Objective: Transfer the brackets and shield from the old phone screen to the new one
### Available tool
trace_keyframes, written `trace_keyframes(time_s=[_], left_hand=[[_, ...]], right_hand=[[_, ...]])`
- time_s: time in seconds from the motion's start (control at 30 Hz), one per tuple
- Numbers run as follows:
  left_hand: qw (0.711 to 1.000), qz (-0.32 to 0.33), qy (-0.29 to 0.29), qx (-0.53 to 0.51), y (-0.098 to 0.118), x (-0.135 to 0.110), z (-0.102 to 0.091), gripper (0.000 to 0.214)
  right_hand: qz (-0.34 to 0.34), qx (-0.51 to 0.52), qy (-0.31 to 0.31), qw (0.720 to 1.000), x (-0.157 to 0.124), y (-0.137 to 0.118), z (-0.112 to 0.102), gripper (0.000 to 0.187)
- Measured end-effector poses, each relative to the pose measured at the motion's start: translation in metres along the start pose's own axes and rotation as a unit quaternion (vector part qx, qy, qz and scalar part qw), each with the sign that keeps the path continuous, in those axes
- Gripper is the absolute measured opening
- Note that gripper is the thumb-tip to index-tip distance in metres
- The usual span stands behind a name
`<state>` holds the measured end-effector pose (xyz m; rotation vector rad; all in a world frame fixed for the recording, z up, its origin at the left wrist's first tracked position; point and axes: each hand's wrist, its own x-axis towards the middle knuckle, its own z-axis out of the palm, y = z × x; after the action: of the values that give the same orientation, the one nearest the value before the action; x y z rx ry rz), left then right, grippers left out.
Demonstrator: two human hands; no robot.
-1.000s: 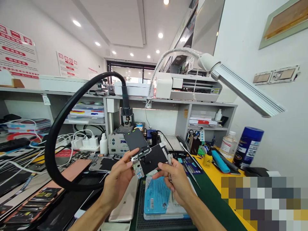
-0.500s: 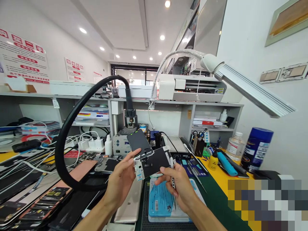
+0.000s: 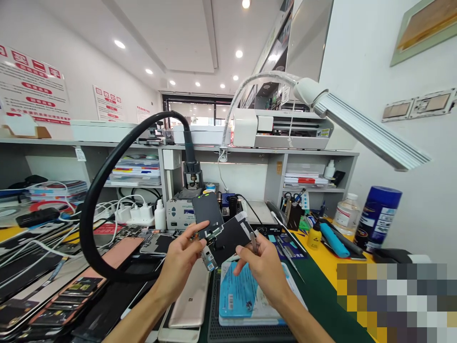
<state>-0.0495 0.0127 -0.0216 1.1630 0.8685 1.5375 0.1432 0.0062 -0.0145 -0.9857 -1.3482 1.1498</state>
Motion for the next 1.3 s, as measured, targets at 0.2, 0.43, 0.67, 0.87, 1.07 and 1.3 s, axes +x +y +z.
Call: trace_keyframes(time_s=[0.2, 0.43, 0.67, 0.87, 1.07, 1.3], left_hand=[[0.997, 0.023, -0.009, 0.069, 0.006, -0.002, 0.000, 0.042], [0.994, 0.020, -0.041, 0.099, 0.008, -0.001, -0.004, 0.035], [0.992, 0.020, -0.074, 0.101, 0.001, 0.003, -0.009, 0.035], [0.990, 0.016, -0.095, 0.103, 0.006, 0.003, -0.008, 0.036], [0.988, 0.017, -0.128, 0.088, 0.007, 0.003, -0.006, 0.034], [0.981, 0.015, -0.181, 0.063, 0.005, 0.003, -0.008, 0.040]], right_hand=[[-0.014, -0.021, -0.004, 1.000, 0.000, -0.001, -0.002, 0.029], [-0.012, -0.039, -0.017, 0.999, 0.000, -0.001, -0.002, 0.029], [-0.019, -0.070, -0.022, 0.997, 0.000, 0.000, -0.005, 0.030], [-0.045, -0.099, -0.025, 0.994, -0.002, -0.006, -0.006, 0.031], [-0.078, -0.149, -0.015, 0.986, -0.003, -0.005, -0.009, 0.034], [-0.085, -0.183, -0.018, 0.979, -0.002, -0.004, -0.012, 0.037]])
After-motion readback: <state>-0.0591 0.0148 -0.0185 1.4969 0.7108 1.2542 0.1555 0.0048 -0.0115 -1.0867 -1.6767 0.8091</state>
